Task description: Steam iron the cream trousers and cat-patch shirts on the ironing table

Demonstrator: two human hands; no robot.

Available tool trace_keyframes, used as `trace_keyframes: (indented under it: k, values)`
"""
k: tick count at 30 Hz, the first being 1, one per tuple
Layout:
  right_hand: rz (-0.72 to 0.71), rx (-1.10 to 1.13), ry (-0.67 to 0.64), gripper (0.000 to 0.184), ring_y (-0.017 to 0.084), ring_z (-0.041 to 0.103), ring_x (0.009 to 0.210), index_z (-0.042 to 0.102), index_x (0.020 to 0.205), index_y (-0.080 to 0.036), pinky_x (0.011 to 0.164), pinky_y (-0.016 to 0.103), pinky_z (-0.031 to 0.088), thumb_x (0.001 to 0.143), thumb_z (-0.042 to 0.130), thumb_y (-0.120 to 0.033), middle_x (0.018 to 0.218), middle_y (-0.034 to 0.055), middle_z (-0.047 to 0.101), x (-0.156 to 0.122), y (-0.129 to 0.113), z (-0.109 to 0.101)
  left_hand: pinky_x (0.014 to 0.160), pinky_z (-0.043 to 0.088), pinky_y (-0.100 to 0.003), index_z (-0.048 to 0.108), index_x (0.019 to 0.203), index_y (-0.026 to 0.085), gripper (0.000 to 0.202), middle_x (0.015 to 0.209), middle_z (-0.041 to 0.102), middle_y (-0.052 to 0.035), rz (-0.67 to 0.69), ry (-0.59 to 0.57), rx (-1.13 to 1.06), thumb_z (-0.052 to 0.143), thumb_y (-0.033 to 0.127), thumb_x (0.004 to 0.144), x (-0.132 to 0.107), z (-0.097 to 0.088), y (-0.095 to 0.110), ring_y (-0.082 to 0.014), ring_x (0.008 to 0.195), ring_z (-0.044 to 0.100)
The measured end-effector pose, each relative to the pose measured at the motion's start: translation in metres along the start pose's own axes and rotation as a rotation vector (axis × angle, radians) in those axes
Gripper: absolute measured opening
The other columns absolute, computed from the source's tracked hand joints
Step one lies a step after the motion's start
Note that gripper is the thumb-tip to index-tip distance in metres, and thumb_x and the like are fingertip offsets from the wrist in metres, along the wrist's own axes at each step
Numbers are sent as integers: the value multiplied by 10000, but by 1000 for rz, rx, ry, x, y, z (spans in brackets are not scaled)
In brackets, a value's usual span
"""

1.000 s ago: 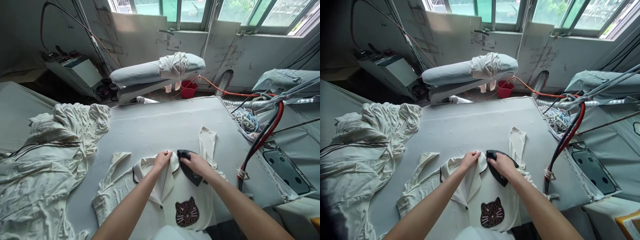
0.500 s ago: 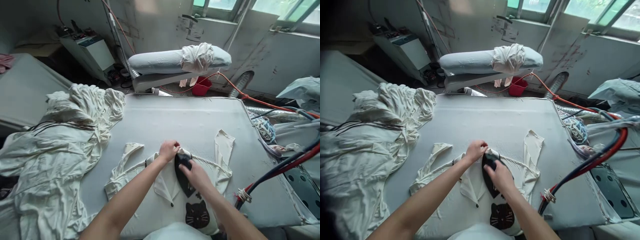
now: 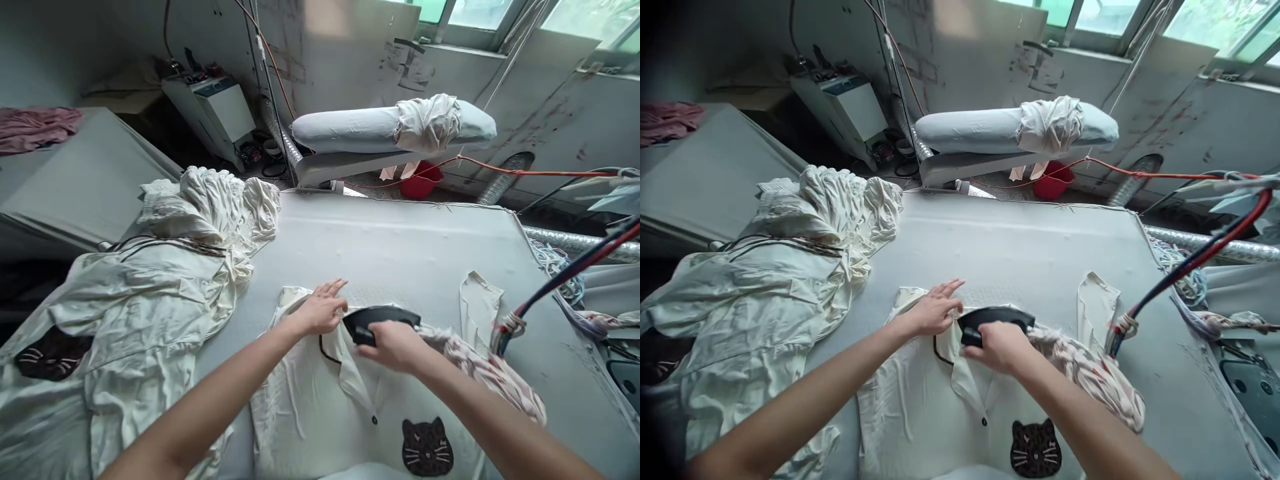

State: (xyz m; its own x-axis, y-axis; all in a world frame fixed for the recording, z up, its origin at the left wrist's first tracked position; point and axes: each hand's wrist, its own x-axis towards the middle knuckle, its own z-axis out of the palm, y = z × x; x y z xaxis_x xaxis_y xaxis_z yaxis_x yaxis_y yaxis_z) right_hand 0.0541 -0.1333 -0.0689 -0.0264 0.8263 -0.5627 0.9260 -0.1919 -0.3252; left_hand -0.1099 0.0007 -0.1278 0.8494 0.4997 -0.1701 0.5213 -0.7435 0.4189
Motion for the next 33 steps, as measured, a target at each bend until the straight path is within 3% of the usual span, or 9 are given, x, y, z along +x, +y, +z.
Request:
trace_keyframes:
  k: [2,5,10,15,19,22,26,30,33]
  values:
    - [48,72,-20,431,254,693,777,682,848,-221,613,286,391,833,577,-639,825,71,743,-22,-8,25,1210,241,-496,725,843,212,138,1617,357,-67,170,-129,53,641,195,735,6,-2,-10,-323,1509,257]
    - [143,181,13,317,248,699,791,664,839,-230,618,284,384,855,583,-536,831,57,744,-33,-29,58,1157,324,-443,712,807,203,81,1500,511,-93,179,-24,34,648,216,759,2,8,-14,-310,1404,419]
    - [236,293,197,404,242,698,887,646,1013,-216,682,290,413,949,461,-569,936,78,744,9,-51,45,883,434,-344,673,929,203,266,926,705,-79,-356,288,-66,506,409,944,-90,34,-26,-235,937,629]
    - [111,142,105,392,225,689,830,685,953,-211,638,273,405,910,532,-569,897,71,741,48,-70,14,702,371,-323,641,675,234,401,732,696,-56,-726,10,-131,515,537,906,-187,29,-61,-258,782,653]
    - [-233,-88,-53,405,266,700,833,727,903,-227,702,306,472,805,629,-608,892,81,752,53,-124,32,622,308,-300,626,627,245,384,724,706,-36,-799,-106,-215,538,530,869,-192,15,-79,-257,770,666]
    - [-208,-103,-76,417,289,709,856,732,918,-221,731,341,506,820,585,-599,919,101,757,53,-144,42,612,295,-299,620,614,241,318,684,695,-26,-828,-173,-209,594,483,820,-184,7,-81,-257,742,659]
    - [91,106,42,379,238,688,753,714,935,-222,679,312,487,839,591,-568,841,72,738,48,-74,13,682,361,-314,684,775,240,194,842,735,-39,-769,-29,-191,578,376,863,-149,7,-62,-248,822,660]
    - [533,435,221,465,157,524,490,668,837,-126,535,278,404,963,453,-519,553,43,578,20,44,-35,891,414,-336,718,967,230,231,1070,710,-81,-515,230,-199,579,402,903,-74,22,-16,-246,1052,622]
    - [635,531,242,480,132,445,434,646,821,-112,492,274,379,986,403,-492,512,20,520,-19,83,-38,923,421,-376,726,959,210,253,1090,692,-110,-532,237,-112,614,419,875,-26,33,9,-282,1094,608]
